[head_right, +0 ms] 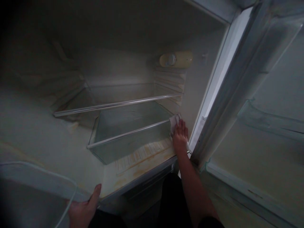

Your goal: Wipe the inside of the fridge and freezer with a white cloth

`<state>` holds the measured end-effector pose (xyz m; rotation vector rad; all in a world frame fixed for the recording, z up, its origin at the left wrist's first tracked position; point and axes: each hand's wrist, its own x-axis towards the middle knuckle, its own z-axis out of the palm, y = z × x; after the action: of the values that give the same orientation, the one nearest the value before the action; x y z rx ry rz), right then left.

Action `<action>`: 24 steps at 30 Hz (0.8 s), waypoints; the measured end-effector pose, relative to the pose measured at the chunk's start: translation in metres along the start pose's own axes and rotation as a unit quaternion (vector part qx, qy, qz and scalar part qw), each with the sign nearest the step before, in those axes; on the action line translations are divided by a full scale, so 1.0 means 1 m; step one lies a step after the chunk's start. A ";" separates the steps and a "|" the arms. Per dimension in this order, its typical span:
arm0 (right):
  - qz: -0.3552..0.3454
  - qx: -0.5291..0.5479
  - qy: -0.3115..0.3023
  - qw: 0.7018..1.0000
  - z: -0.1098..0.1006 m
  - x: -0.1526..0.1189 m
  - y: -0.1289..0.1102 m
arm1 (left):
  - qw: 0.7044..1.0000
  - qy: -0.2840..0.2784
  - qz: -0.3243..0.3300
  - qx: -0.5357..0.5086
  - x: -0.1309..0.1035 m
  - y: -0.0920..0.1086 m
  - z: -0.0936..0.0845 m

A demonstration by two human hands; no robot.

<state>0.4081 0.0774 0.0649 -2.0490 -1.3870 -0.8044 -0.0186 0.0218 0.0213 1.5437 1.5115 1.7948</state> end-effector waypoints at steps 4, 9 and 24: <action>0.029 -0.014 0.043 0.999 -0.018 0.026 -0.016 | 0.999 0.029 -0.037 -0.003 -0.001 -0.001 0.003; 0.070 0.015 0.112 0.991 -0.077 0.095 -0.023 | 0.997 0.020 -0.075 -0.001 -0.002 -0.006 0.005; 0.076 -0.087 0.089 0.989 -0.101 0.077 0.000 | 0.999 -0.026 -0.024 -0.027 0.000 -0.003 0.003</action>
<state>0.4132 0.0537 0.1898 -2.1227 -1.0833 -1.0455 -0.0172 0.0240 0.0185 1.5044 1.4519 1.7404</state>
